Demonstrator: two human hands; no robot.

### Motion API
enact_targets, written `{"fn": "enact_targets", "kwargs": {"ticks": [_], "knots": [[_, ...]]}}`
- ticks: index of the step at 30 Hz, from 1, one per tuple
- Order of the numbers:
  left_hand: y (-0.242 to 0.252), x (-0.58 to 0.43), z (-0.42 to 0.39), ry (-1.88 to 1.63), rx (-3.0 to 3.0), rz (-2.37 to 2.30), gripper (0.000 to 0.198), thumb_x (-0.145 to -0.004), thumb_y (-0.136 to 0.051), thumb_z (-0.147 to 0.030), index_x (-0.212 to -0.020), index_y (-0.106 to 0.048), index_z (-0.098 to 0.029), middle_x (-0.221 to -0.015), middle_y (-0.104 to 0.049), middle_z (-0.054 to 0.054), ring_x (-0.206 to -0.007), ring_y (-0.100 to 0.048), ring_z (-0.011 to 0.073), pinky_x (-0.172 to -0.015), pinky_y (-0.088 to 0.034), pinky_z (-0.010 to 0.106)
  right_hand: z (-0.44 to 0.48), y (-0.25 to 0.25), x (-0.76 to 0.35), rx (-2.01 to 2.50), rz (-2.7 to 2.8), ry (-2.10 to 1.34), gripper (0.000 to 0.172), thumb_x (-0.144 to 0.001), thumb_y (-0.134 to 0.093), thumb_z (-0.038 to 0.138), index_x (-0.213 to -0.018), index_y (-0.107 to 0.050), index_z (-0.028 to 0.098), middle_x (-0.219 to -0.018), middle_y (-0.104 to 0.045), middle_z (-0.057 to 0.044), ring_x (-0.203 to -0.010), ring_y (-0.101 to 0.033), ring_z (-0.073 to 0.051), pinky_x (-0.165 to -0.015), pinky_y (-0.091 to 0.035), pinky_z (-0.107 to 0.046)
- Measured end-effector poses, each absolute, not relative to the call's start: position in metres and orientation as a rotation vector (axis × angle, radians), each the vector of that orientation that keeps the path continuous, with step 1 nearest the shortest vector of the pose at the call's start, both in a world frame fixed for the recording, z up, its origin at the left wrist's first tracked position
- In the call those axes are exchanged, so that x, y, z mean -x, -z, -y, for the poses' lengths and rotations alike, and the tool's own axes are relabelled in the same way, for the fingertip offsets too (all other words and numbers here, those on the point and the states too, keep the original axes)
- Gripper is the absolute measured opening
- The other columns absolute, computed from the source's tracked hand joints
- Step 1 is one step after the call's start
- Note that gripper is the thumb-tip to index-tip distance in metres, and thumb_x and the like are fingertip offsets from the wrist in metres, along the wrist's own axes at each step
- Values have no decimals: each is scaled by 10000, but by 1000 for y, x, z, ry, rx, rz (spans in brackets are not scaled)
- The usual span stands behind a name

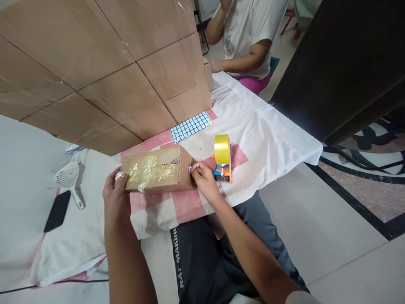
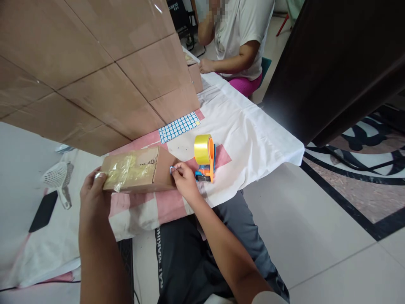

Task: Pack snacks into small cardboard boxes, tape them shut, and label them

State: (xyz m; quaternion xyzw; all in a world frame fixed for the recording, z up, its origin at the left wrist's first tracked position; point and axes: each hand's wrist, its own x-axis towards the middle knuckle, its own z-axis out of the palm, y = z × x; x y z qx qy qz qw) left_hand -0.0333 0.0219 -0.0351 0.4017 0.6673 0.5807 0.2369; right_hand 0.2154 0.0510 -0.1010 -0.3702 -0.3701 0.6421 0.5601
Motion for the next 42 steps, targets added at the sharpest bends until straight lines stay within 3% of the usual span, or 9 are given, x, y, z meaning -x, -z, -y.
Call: {"fn": "enact_targets", "kwargs": {"ticks": [8, 13, 17, 20, 27, 30, 33, 35, 42], "knots": [[33, 30, -23, -1675, -967, -1742, 575, -766, -792, -372, -1277, -619, -170, -1121, -665, 55, -974, -605, 159, -926, -478, 306, -44, 102, -213, 912, 839, -1368, 232, -849, -647, 370, -981, -512, 235, -595, -405, 96, -543, -389, -112, -534, -307, -231], [34, 31, -23, -1690, -946, -1715, 555, -762, -807, -373, -1250, -634, -172, -1128, -660, 50, -971, -607, 157, -920, -483, 302, -28, 105, -207, 971, 890, -1283, 184, -904, -585, 346, -1004, -662, 212, -658, -513, 39, -610, -491, -134, -594, -418, -256], [36, 32, -21, -1703, -944, -1679, 534, -782, -798, -372, -1256, -637, -188, -1160, -656, 48, -978, -609, 148, -917, -488, 286, -17, 109, -209, 947, 897, -1301, 310, -916, -572, 295, -1173, -728, 220, -993, -746, -49, -872, -676, -182, -800, -541, -303], [36, 31, -21, -1712, -940, -1644, 522, -790, -795, -353, -1258, -637, -186, -1153, -662, 46, -971, -610, 139, -920, -489, 277, -10, 111, -215, 939, 973, -1297, 337, -923, -556, 258, -1194, -756, 237, -1211, -743, -63, -1011, -695, -200, -902, -547, -338], [37, 34, -24, -1709, -913, -1589, 534, -745, -815, -323, -1231, -648, -176, -1161, -674, 51, -984, -620, 142, -909, -487, 263, -1, 112, -230, 987, 1257, -1254, 462, -858, -632, 225, -1315, -697, 248, -861, -705, -10, -639, -560, -125, -661, -517, -284], [38, 37, -23, -1706, -905, -1585, 554, -723, -829, -348, -1225, -650, -193, -1160, -677, 38, -976, -616, 140, -893, -484, 253, -1, 107, -238, 993, 1358, -1154, 480, -801, -695, 236, -1280, -712, 250, -1280, -624, -98, -902, -643, -178, -837, -550, -348], [37, 38, -18, -1700, -880, -1579, 546, -711, -840, -382, -1202, -663, -222, -1132, -684, 21, -935, -612, 136, -840, -484, 241, -3, 95, -247, 998, 1582, -1059, 670, -714, -808, 299, -1352, -624, 215, -1644, -266, -150, -1424, -409, -337, -1152, -371, -512], [37, 40, -14, -1692, -857, -1568, 544, -689, -853, -393, -1178, -674, -234, -1104, -686, 17, -890, -608, 136, -775, -483, 231, -8, 84, -250, 991, 1743, -1015, 828, -652, -853, 313, -1403, -528, 189, -1684, -157, -174, -1523, -227, -371, -1194, -285, -567], [36, 36, -3, -1665, -833, -1553, 568, -652, -852, -435, -1165, -683, -259, -1105, -694, 21, -876, -625, 167, -800, -501, 280, -18, 61, -244, 921, 1964, -891, 1341, -581, -878, 387, -1627, -59, 202, -1588, -299, -199, -1481, -284, -359, -1184, -339, -507]]}}
